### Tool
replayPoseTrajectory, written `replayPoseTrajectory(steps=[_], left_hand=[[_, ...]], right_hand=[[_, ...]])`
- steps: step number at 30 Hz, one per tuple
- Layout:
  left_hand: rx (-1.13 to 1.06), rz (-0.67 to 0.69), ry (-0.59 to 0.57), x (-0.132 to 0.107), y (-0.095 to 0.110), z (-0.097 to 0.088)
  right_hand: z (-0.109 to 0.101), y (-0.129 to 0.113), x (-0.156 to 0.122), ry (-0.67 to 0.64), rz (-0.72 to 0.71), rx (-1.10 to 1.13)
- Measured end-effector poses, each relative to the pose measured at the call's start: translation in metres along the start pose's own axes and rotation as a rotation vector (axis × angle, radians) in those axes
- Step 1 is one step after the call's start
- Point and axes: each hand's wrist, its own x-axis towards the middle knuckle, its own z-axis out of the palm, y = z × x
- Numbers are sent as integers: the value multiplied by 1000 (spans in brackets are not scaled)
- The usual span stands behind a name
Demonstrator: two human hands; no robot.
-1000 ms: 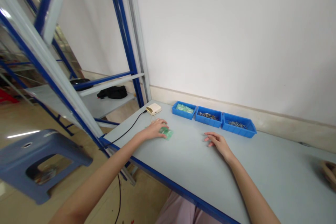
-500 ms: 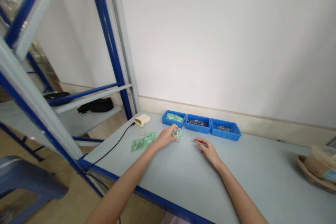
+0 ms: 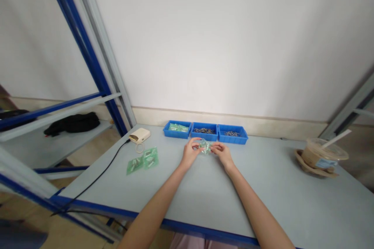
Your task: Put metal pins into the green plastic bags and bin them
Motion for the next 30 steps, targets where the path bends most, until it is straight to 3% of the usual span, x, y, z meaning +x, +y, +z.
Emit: replayPoseTrajectory(steps=[3,8,16,22,26,30], left_hand=[[-59,-7,38,2,-3,-7],[99,58,-86,0,12,-14],[-57,-57,-109,0,8,-13],[-18,95,-186,-6,23,-19],[-21,-2,-77,-7,17,-15],[-123,-117,-61,-3,-1,-13]], right_hand=[[6,-2,-7,-89,59,21],[8,-6,-13,-306,26,-83],[10,-2,-10,-186,-47,-135],[3,-10,-8,-179,-196,-191],[4,-13,-11,-240,-92,-234],[9,-10,-17,-378,-17,-266]])
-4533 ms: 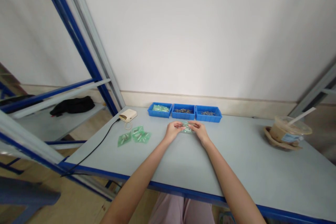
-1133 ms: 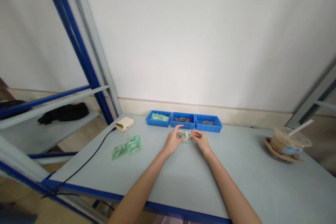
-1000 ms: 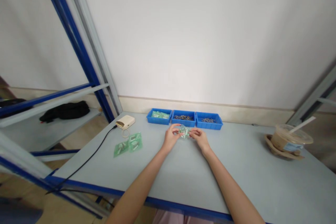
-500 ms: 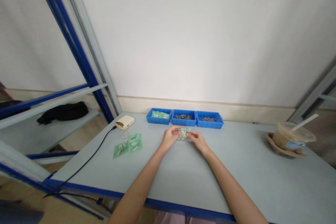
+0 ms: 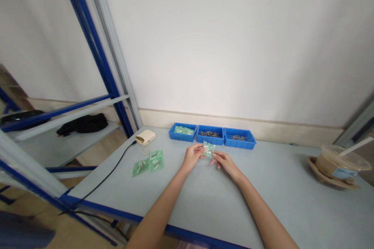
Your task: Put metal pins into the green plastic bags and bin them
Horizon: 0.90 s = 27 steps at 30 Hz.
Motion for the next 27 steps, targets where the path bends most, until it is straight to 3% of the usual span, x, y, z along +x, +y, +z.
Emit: replayPoseTrajectory(steps=[3,7,11,14,18,22,27], left_hand=[[17,-4,57,8,-4,-13],[116,42,171,34,9,-58],[530,2,340,69,27,-113],[789,-86,316,85,31,-139],[911,-126,229,93,26,-145],[1031,-121,227,95,31,-140],[1177,-168,269,69,54,-158]], right_hand=[[3,3,-1,-20,32,-28],[4,6,0,-24,39,-48],[7,11,4,-65,66,-41],[8,14,7,-74,65,-52],[7,14,6,-63,59,-87],[6,12,2,-77,43,-115],[5,12,0,-72,45,-109]])
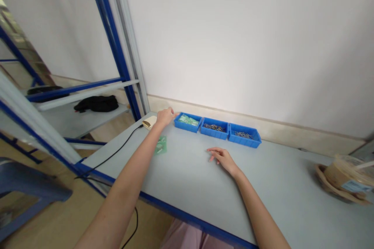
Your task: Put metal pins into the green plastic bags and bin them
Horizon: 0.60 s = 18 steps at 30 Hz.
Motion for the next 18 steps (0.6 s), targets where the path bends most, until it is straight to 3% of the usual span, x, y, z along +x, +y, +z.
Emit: replayPoseTrajectory(steps=[4,9,13,18], left_hand=[[46,-36,-52,-41,-41,-22],[143,26,-275,-99,-85,-15],[227,80,-203,-117,-92,-8],[191,192,-103,-110,-79,-7]], right_hand=[[1,0,0,-11,7,-3],[3,-1,-2,-20,-1,-18],[4,-1,-4,-2,-3,-13],[3,3,-3,18,-19,-2]])
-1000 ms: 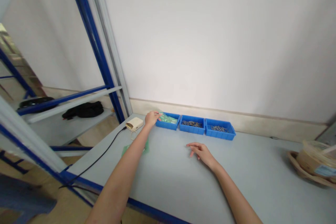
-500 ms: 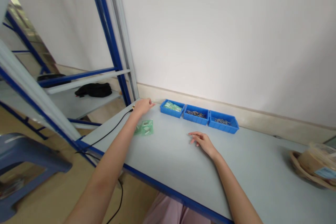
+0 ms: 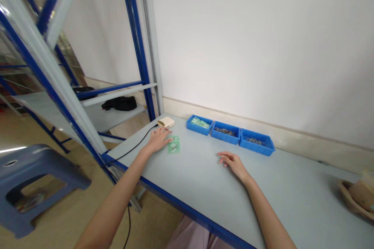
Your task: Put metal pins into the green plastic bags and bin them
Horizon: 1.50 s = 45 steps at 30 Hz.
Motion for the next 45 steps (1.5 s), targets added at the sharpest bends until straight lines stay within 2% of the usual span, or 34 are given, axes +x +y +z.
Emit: replayPoseTrajectory(steps=[5,11,16,19,20,22,25,28,30,32,34,36,38,39,43,45], left_hand=[[-8,17,-139,17,13,3],[3,-52,-73,30,20,1],[17,-71,-96,38,21,-2],[-15,-24,11,41,31,-5],[-74,16,41,41,39,-5],[-256,155,22,42,63,-4],[-497,395,-33,41,117,7],[-684,572,-63,39,176,28],[-842,557,-9,40,205,45],[-1030,410,68,43,220,62],[-1220,170,97,49,223,76],[-1330,27,-10,54,218,85],[-1344,34,-124,58,210,87],[-1334,60,-134,58,207,85],[-1210,193,69,51,204,68],[-1112,252,131,46,206,58]], right_hand=[[2,6,4,-27,-9,28],[3,3,5,-14,-7,-14],[3,6,6,-22,-19,-1],[4,9,6,-10,-19,-1],[4,9,7,7,-33,-5],[7,9,7,101,-85,-24],[10,7,9,256,-132,-20],[6,5,11,285,-120,80],[-2,4,12,348,-107,133],[-13,4,12,440,-61,175],[-22,4,12,505,-8,220],[-27,4,12,551,29,253],[-27,4,11,558,43,264],[-26,3,10,540,34,263],[-22,-1,9,347,-105,227],[-22,-2,9,304,-141,213]])
